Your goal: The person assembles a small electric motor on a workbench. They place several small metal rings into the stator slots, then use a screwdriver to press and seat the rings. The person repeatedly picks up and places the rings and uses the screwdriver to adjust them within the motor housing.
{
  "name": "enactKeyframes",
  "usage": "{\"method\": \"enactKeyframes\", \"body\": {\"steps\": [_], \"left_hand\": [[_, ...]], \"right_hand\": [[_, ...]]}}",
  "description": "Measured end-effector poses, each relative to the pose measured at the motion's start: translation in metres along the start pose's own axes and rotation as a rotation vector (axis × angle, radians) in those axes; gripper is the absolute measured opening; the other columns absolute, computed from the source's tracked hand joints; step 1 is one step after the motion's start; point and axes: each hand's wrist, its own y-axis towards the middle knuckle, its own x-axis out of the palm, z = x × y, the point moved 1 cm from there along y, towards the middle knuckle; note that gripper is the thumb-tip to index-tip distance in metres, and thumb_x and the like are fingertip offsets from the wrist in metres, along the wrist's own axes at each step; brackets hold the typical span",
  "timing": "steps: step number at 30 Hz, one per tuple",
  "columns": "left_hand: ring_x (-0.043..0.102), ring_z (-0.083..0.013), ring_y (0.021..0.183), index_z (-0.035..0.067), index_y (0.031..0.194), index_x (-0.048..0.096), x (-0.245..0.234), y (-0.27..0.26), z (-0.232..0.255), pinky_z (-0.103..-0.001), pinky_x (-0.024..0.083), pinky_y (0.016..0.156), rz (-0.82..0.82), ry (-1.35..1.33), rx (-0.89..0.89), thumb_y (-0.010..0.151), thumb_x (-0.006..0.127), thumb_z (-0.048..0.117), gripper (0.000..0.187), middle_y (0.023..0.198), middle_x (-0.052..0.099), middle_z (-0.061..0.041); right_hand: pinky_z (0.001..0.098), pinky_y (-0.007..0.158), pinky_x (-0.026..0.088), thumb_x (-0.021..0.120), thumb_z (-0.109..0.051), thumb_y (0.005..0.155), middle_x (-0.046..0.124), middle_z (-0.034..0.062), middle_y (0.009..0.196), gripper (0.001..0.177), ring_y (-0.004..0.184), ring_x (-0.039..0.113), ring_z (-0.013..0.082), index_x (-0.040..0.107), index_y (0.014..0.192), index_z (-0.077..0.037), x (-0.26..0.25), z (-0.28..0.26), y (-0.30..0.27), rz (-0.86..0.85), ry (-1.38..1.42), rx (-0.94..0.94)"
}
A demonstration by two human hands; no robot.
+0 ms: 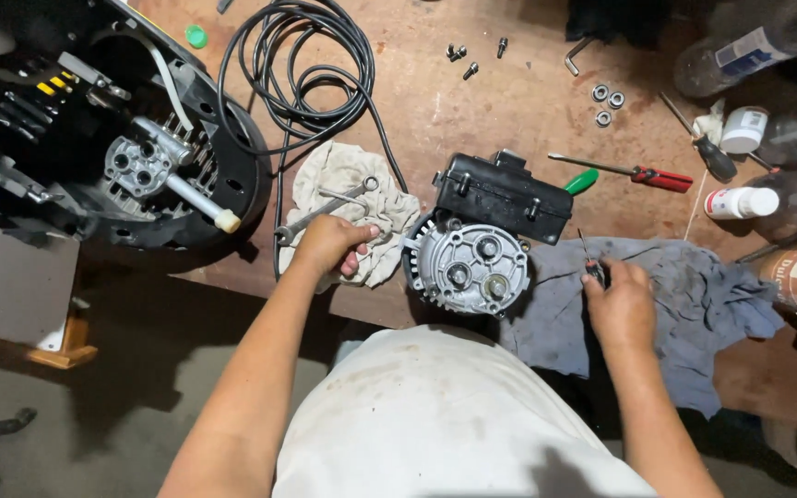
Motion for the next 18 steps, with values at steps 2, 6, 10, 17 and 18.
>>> {"method": "enactKeyframes", "body": {"steps": [2,6,10,17,18], "left_hand": [[0.077,-0.0270,0.047,-0.002,0.087,0.086,0.002,0.002,-0.005,-0.034,0.061,0.043,0.000,-0.008,0.003,0.096,0.094,0.041,0.044,0.058,0.073,-0.020],[0.078,-0.0280,0.048,-0.002,0.088,0.086,0.001,-0.001,-0.004,-0.034,0.061,0.043,0.005,-0.029,0.010,0.096,0.093,0.040,0.044,0.059,0.074,-0.021],[0.078,-0.0276,0.048,-0.002,0.088,0.086,-0.003,-0.006,0.000,-0.033,0.060,0.042,0.005,-0.034,0.017,0.097,0.091,0.039,0.042,0.059,0.074,-0.021],[0.077,-0.0280,0.047,-0.002,0.089,0.086,-0.005,0.002,-0.003,-0.034,0.059,0.041,-0.023,-0.026,0.015,0.097,0.090,0.042,0.045,0.060,0.074,-0.022],[0.077,-0.0281,0.048,-0.003,0.089,0.086,-0.004,0.003,-0.002,-0.034,0.059,0.041,-0.027,-0.026,0.009,0.097,0.090,0.042,0.046,0.060,0.074,-0.022]], "right_hand": [[0.0600,0.117,0.062,0.090,-0.039,0.107,0.074,0.0188,0.148,0.054,0.138,0.074,0.0497,0.081,0.155,-0.016,-0.002,-0.003,-0.001,-0.007,-0.010,0.000],[0.0592,0.113,0.064,0.080,-0.034,0.115,0.074,0.0169,0.146,0.044,0.134,0.076,0.0485,0.080,0.155,-0.016,-0.003,-0.004,0.001,-0.024,-0.015,0.006],[0.0597,0.117,0.062,0.076,-0.027,0.115,0.073,0.0211,0.147,0.042,0.136,0.075,0.0505,0.080,0.154,-0.011,0.009,0.000,-0.004,0.047,-0.010,-0.060],[0.0576,0.121,0.058,0.082,-0.030,0.110,0.071,0.0211,0.145,0.045,0.137,0.072,0.0497,0.078,0.151,-0.011,0.023,0.008,0.000,0.164,0.039,-0.108],[0.0577,0.122,0.058,0.084,-0.031,0.110,0.071,0.0212,0.147,0.047,0.139,0.072,0.0499,0.078,0.152,-0.011,0.020,0.010,0.001,0.118,0.059,-0.086]]}}
